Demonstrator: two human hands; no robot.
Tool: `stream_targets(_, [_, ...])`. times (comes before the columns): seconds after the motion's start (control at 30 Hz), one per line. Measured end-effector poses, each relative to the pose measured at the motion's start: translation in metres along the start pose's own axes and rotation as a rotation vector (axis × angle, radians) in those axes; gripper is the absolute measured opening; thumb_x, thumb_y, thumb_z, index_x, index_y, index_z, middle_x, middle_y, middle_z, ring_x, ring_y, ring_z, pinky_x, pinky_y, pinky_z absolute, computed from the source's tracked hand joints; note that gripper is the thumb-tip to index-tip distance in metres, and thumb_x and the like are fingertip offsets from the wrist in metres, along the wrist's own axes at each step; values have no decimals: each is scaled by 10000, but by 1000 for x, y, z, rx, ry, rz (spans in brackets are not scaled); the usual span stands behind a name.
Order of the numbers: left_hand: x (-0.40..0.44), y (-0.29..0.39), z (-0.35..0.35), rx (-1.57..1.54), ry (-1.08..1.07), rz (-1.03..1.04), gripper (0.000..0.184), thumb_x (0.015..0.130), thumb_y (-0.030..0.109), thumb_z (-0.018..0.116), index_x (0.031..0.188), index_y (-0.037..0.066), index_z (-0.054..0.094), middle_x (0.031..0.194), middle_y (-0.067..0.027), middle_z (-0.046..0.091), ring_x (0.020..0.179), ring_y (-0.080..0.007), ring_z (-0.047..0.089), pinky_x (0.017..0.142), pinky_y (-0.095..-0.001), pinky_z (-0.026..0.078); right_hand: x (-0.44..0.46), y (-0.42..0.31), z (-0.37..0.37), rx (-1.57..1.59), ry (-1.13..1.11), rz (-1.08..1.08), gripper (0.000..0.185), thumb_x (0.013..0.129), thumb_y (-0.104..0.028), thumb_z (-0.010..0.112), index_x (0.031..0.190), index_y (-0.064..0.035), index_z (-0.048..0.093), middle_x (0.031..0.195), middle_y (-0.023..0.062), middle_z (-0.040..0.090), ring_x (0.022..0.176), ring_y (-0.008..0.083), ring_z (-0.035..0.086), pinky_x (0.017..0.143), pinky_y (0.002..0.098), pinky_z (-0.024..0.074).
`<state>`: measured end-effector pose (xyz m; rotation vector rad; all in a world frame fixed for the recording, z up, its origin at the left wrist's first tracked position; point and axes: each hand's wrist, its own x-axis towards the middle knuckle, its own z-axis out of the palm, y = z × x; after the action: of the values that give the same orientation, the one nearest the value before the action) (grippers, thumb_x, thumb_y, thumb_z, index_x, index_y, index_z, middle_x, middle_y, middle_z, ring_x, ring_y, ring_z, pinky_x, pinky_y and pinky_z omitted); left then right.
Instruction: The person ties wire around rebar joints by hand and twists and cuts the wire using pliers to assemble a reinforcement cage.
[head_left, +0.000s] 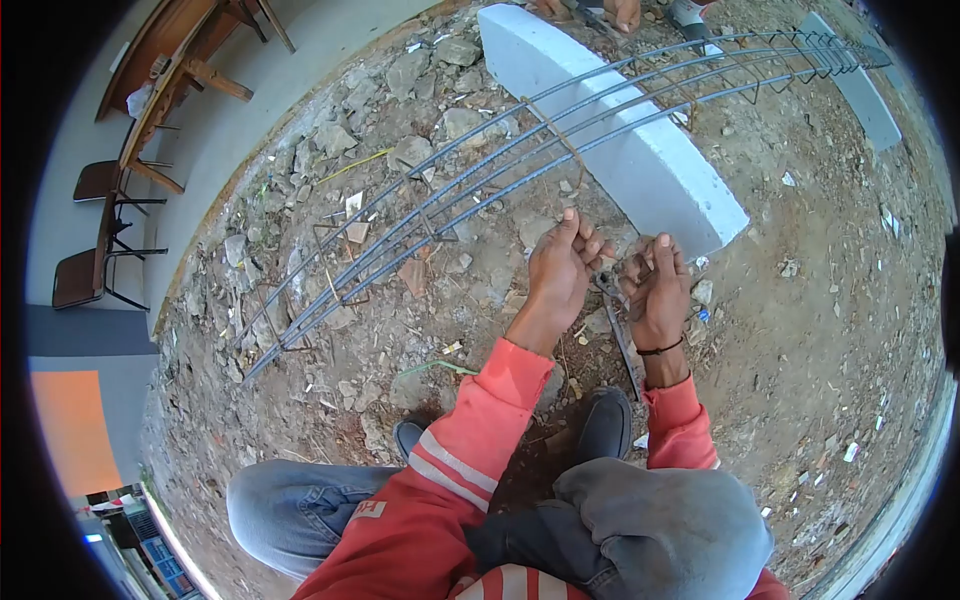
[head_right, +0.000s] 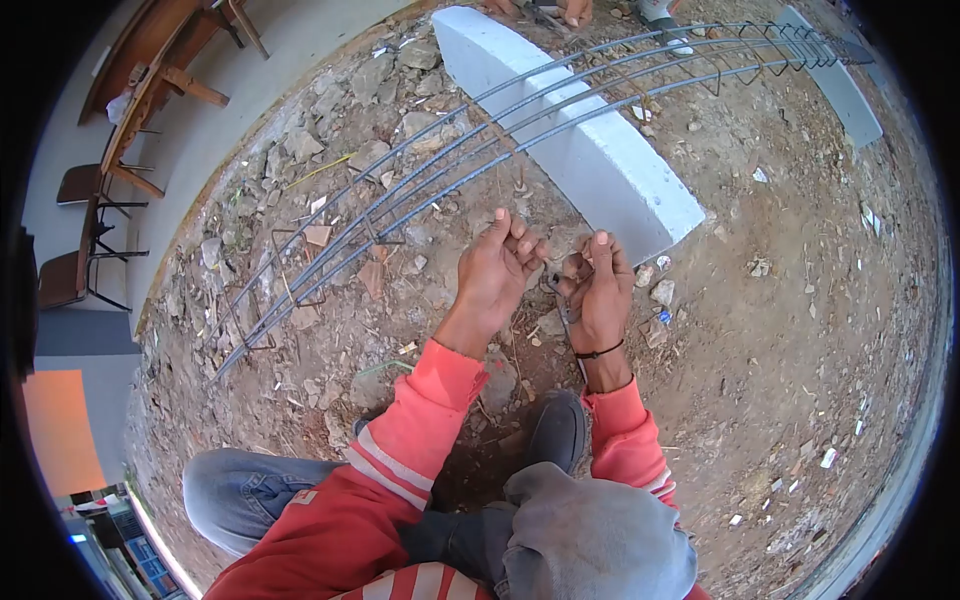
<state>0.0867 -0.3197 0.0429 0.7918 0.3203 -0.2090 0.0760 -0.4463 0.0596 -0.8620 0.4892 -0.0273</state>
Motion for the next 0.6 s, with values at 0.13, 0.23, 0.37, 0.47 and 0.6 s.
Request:
stream_targets(0.13, [0, -15, 5, -270, -8, -61, 384, 1074, 443, 440, 833, 147, 481, 752, 9, 511, 864, -185, 597, 782, -323, 441, 16, -12, -4, 129, -116, 120, 207, 1028, -285, 595, 906, -124, 550, 823, 24, 657, 659, 76, 585, 440, 208, 405])
stream_targets(0.23, [0, 4, 7, -77, -50, 161, 412, 1073, 447, 441, 812, 130, 478, 739, 4, 507, 791, -175, 575, 741, -313, 450, 19, -11, -15, 110, -229, 269, 163, 1029, -242, 587, 932, -114, 562, 874, 54, 692, 632, 78, 595, 439, 196, 389])
stream_targets(0.37, [-4, 26, 13, 301, -71, 230, 435, 1074, 434, 452, 794, 102, 484, 693, 0, 481, 675, -148, 500, 658, -294, 436, 8, -26, -14, -387, -367, 61, 150, 1036, -197, 561, 999, -68, 628, 829, 62, 697, 562, 71, 560, 441, 193, 373])
stream_targets(0.47, [0, 36, 3, 296, -57, 194, 437, 1075, 429, 453, 820, 81, 521, 672, 1, 478, 651, -142, 493, 636, -283, 426, 7, -30, -20, -732, -597, -27, 196, 1042, -189, 547, 1040, -36, 669, 721, 41, 662, 531, 54, 509, 457, 203, 352])
stream_targets(0.6, [2, 46, -6, 330, -73, 96, 366, 1065, 369, 505, 1005, 35, 642, 749, -9, 581, 717, -136, 591, 659, -261, 450, 2, -26, -24, -865, -703, 57, 247, 1053, -194, 528, 1037, -7, 690, 577, -30, 534, 512, 37, 426, 480, 222, 314])
